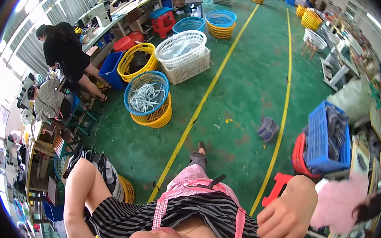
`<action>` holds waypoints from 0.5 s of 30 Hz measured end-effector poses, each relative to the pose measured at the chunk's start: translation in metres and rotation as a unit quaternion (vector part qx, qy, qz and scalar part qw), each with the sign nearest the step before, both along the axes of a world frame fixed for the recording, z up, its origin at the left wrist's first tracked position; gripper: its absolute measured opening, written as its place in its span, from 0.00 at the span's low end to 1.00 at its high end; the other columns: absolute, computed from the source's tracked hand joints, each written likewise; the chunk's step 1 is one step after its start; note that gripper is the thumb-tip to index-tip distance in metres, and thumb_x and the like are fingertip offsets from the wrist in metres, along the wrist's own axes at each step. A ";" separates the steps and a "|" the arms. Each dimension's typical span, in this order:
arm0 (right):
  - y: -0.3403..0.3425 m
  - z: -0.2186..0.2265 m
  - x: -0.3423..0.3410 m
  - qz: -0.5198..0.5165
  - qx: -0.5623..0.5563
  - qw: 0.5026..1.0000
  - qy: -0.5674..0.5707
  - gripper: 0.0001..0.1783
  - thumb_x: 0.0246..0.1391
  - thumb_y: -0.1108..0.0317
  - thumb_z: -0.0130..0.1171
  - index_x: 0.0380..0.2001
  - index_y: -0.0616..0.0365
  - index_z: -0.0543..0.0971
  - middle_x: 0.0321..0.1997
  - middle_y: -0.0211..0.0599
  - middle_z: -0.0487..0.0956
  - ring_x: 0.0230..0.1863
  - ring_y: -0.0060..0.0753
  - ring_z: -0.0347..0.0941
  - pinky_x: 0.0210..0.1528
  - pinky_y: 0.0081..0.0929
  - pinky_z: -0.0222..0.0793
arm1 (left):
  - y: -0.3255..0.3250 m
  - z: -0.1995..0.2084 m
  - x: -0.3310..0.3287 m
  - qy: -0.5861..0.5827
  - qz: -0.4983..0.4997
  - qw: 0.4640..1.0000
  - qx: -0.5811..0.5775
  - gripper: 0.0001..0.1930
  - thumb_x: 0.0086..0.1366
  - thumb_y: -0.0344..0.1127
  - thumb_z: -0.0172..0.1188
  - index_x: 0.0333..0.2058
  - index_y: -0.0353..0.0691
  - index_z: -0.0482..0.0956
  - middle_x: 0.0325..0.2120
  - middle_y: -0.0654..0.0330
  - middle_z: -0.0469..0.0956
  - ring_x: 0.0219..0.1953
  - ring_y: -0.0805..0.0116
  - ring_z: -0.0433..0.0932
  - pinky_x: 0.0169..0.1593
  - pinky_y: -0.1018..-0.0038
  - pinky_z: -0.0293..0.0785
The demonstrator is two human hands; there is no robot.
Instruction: The recorder applies adhesive to shoe components and assembles them using a hammer.
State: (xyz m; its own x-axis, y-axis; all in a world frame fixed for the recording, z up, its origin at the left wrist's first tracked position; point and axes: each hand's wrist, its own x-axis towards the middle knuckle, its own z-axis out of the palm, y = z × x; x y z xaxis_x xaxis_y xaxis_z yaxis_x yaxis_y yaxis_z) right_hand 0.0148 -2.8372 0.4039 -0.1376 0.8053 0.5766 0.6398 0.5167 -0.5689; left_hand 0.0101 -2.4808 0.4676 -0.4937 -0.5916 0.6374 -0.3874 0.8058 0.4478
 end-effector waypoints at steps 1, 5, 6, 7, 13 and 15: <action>-0.008 -0.004 0.038 -0.003 -0.019 1.000 -0.013 0.13 0.60 0.69 0.52 0.21 0.58 0.76 0.31 0.35 0.77 0.28 0.28 0.72 0.31 0.23 0.67 | -0.039 0.006 0.041 -0.137 -0.223 0.941 0.215 0.06 0.62 0.33 0.52 0.25 0.46 0.74 0.28 0.68 0.69 0.32 0.72 0.69 0.30 0.74 0.65; -0.077 -0.028 0.175 -0.089 -0.042 0.993 0.071 0.11 0.50 0.66 0.69 0.34 0.62 0.83 0.29 0.35 0.81 0.26 0.29 0.76 0.27 0.26 0.66 | -0.041 -0.035 0.191 -0.163 0.098 0.979 -0.079 0.05 0.61 0.33 0.53 0.27 0.44 0.75 0.30 0.66 0.70 0.34 0.72 0.70 0.30 0.74 0.65; -0.089 -0.039 0.200 -0.198 0.008 0.973 0.123 0.11 0.51 0.64 0.68 0.29 0.61 0.82 0.30 0.35 0.81 0.24 0.27 0.75 0.26 0.23 0.65 | -0.051 -0.022 0.231 -0.256 0.126 0.942 -0.176 0.03 0.60 0.32 0.54 0.28 0.42 0.76 0.31 0.65 0.71 0.34 0.71 0.71 0.30 0.74 0.65; -0.103 -0.043 0.226 -0.304 0.058 0.936 0.171 0.12 0.53 0.61 0.67 0.24 0.59 0.81 0.30 0.35 0.82 0.22 0.26 0.74 0.26 0.20 0.64 | -0.064 -0.019 0.268 -0.259 0.125 0.939 -0.187 0.03 0.60 0.32 0.54 0.28 0.42 0.76 0.31 0.65 0.71 0.34 0.71 0.71 0.30 0.74 0.65; -0.261 -0.136 0.372 -0.643 0.038 0.671 0.368 0.07 0.49 0.73 0.67 0.32 0.61 0.80 0.25 0.29 0.77 0.25 0.20 0.71 0.29 0.20 0.65 | -0.153 -0.010 0.475 -0.015 -0.104 0.993 -0.052 0.08 0.63 0.34 0.53 0.24 0.47 0.73 0.29 0.69 0.69 0.31 0.74 0.70 0.29 0.78 0.64; -0.305 -0.176 0.435 -0.686 0.069 0.588 0.423 0.07 0.51 0.74 0.65 0.33 0.61 0.79 0.25 0.26 0.75 0.25 0.17 0.69 0.30 0.17 0.64 | -0.187 -0.025 0.547 -0.019 -0.096 0.994 -0.041 0.07 0.63 0.33 0.53 0.25 0.47 0.73 0.30 0.69 0.69 0.32 0.74 0.70 0.30 0.78 0.66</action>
